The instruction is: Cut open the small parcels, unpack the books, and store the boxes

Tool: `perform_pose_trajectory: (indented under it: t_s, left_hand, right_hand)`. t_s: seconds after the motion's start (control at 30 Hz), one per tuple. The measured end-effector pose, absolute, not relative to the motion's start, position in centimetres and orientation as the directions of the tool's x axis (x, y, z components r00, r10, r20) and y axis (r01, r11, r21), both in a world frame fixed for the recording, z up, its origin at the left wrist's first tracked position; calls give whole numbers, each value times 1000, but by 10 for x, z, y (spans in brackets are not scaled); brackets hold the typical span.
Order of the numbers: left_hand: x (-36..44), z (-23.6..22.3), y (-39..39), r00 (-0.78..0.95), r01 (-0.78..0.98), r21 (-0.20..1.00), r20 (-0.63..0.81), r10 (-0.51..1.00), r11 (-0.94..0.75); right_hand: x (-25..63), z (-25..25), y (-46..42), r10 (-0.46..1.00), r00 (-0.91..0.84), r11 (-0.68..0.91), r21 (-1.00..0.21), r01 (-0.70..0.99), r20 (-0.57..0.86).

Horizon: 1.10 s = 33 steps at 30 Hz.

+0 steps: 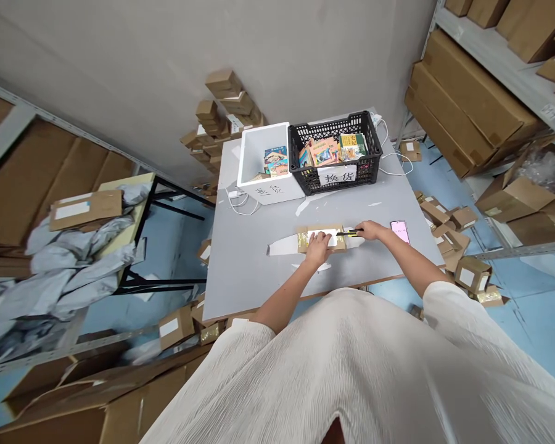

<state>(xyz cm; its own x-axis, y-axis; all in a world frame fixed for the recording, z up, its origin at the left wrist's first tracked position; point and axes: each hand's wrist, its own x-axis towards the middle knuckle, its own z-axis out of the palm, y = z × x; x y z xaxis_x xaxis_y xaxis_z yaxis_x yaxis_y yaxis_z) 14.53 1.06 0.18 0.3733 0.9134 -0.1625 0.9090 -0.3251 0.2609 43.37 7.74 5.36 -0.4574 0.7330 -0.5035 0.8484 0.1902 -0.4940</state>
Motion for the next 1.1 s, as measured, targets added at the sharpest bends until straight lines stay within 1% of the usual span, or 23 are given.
perform_pose_trajectory:
  t_s: [0.07,0.13,0.2,0.3,0.43,0.53,0.6,0.73,0.83,1.03,1.1]
  left_hand:
    - [146,1,11,366,910,270,-170,915,-314]
    - [146,0,11,365,910,274,-173,915,-312]
    - [146,-1,11,367,907,281,-165,916,-313]
    - [146,-2,9,361,906,287,-141,922,-311]
    - [148,1,6,376,909,243,-132,917,-338]
    - [148,4,3,396,908,202,-124,910,-367]
    - [147,6,3,399,907,194,-118,909,-373]
    - [147,5,2,383,910,219,-122,916,-351]
    - [148,4,-1,384,911,215,-126,915,-353]
    - [149,5,-3,416,904,157,-101,904,-399]
    - [149,5,-3,420,903,148,-100,902,-404]
  right_hand:
    - [443,48,72,669,-478,58,-601,797,-569]
    - [453,44,65,630,-504,-46,-676,736,-591]
    - [460,41,58,630,-516,-98,-719,688,-580]
    - [467,37,48,643,-532,-114,-756,644,-550]
    - [462,31,40,695,-507,-108,-771,627,-510]
    - [449,29,37,761,-468,-82,-782,618,-449]
    - [442,29,35,789,-451,-66,-787,613,-417]
    - [446,29,26,769,-446,-113,-784,611,-458]
    - [455,28,19,760,-439,-148,-785,602,-480]
    - [442,18,16,809,-418,-114,-809,576,-412]
    - [441,14,12,808,-415,-130,-813,568,-419]
